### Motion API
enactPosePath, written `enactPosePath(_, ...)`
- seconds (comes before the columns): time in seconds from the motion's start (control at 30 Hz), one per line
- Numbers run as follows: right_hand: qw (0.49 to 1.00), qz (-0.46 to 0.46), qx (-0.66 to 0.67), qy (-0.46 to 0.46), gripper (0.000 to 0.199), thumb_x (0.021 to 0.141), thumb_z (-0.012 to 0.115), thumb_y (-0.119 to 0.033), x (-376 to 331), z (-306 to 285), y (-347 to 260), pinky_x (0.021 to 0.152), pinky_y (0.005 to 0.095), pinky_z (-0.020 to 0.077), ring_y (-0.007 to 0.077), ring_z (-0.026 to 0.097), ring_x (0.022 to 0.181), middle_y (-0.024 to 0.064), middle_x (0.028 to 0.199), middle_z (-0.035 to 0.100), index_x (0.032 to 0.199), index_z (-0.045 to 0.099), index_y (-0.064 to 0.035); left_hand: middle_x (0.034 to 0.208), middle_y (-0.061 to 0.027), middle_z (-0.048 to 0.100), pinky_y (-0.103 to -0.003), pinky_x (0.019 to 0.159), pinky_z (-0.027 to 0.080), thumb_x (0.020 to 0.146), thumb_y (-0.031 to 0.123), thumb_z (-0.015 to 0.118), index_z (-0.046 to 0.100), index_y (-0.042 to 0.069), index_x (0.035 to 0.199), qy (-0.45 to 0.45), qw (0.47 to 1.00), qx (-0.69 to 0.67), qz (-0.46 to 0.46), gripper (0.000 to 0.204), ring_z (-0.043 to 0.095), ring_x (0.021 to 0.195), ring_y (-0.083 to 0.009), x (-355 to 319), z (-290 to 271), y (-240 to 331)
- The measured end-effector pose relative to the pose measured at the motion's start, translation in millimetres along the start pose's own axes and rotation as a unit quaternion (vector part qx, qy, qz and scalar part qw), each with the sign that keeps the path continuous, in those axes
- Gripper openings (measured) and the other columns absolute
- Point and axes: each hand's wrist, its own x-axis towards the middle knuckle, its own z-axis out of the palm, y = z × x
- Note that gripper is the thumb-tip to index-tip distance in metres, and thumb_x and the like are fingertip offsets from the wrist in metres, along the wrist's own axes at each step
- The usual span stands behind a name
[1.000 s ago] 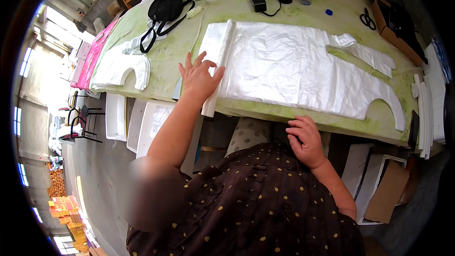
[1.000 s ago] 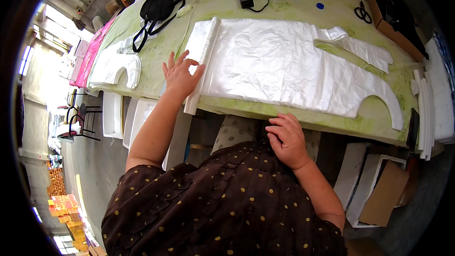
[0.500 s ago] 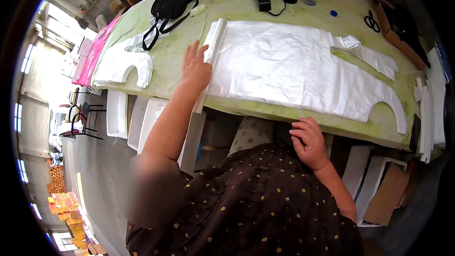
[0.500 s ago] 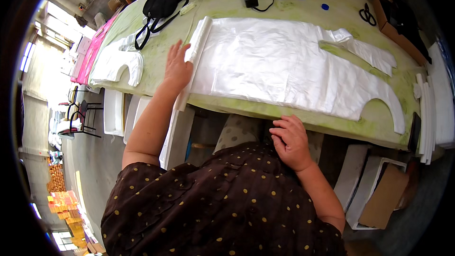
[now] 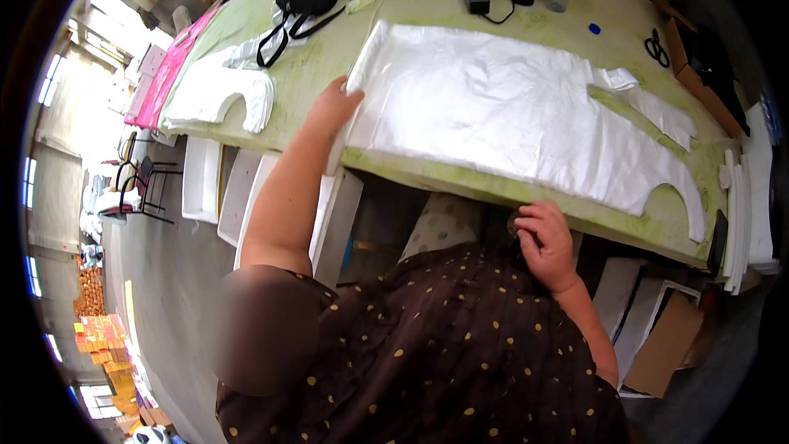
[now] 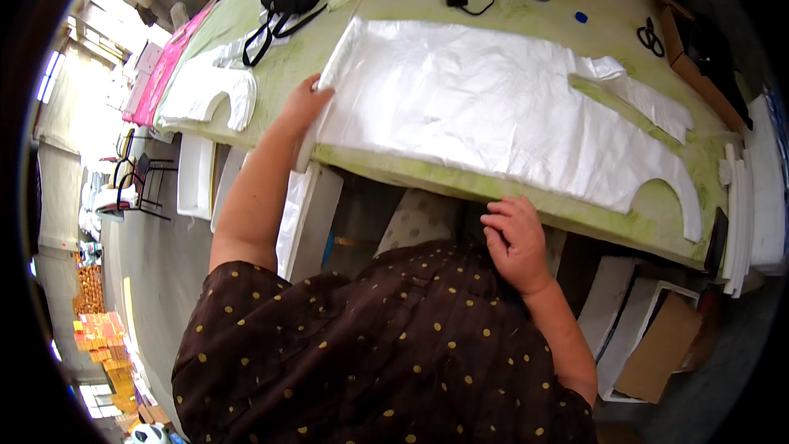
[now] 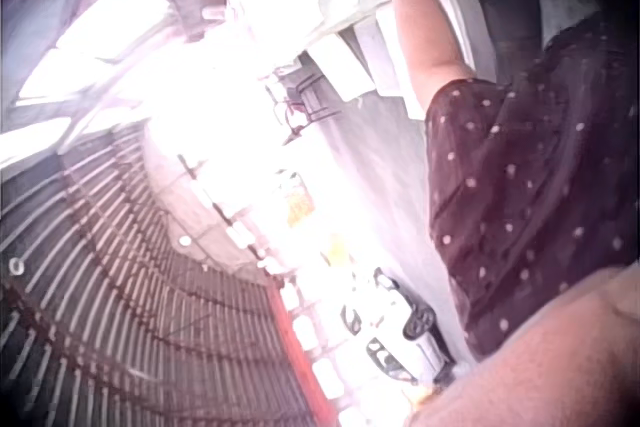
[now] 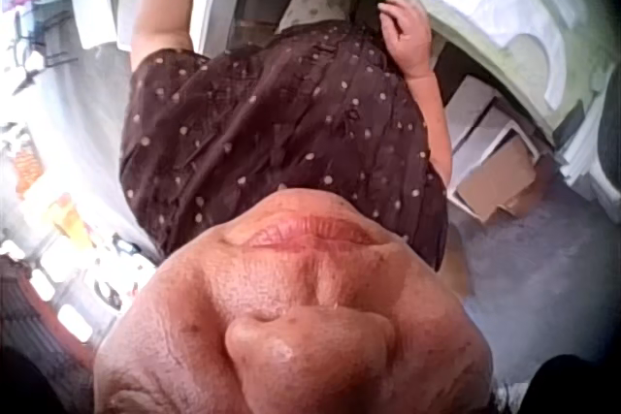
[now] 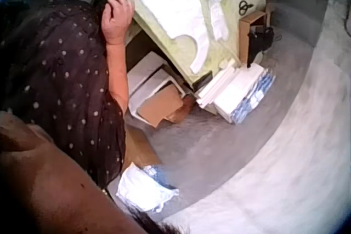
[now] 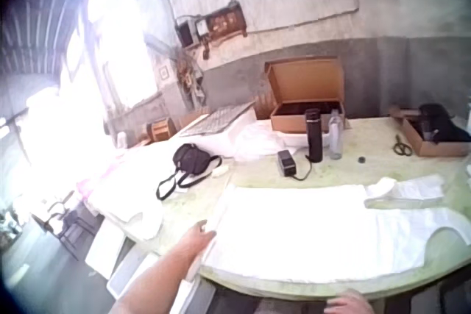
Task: The person wraps a white rectangular object in a plastic bag, folds the edges, and rolls it tightly into a cylindrical shape. They then place the wrapped item into a white box and repeat the wrapping process with another item.
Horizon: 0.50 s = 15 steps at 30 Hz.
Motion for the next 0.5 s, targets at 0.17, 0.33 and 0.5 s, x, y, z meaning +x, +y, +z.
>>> enactPosePath(0.17,0.994,0.098,0.056,0.009,0.018,0.083,0.068,-0.001,6,-2,-10,0.098,0.0391,0.0476,0.0325,0.062,0.108,0.0135,0.112,0.068,0.101,0.069,-0.0033,0.101,-0.0148,0.064,-0.04,0.083,0.056,0.094,0.036,0.052,0.058,-0.002,0.12,-0.168,0.86,-0.456,-0.156,0.046,0.068,0.1,-0.0276,-43,-11,93)
enactPosePath(0.33,0.967,0.16,0.188,-0.071,0.038,0.089,0.068,-0.007,39,15,-31,0.097,0.036,0.0481,0.0224,0.061,0.111,0.0116,0.121,0.065,0.126,0.06,-0.0045,0.108,-0.0194,0.058,-0.039,0.087,0.058,0.096,0.028,0.047,0.05,-0.014,0.115,-0.257,0.654,-0.691,-0.17,0.046,0.063,0.109,-0.0335,-90,9,156)
enactPosePath(0.5,0.831,0.338,0.419,-0.141,0.074,0.092,0.068,-0.01,67,31,-57,0.096,0.0317,0.0488,0.017,0.061,0.108,0.0144,0.119,0.063,0.153,0.026,-0.0082,0.109,-0.0158,0.061,-0.039,0.091,0.054,0.093,0.035,0.048,0.056,-0.007,0.112,-0.315,0.585,-0.73,-0.159,0.046,0.062,0.107,-0.0297,-120,44,187)
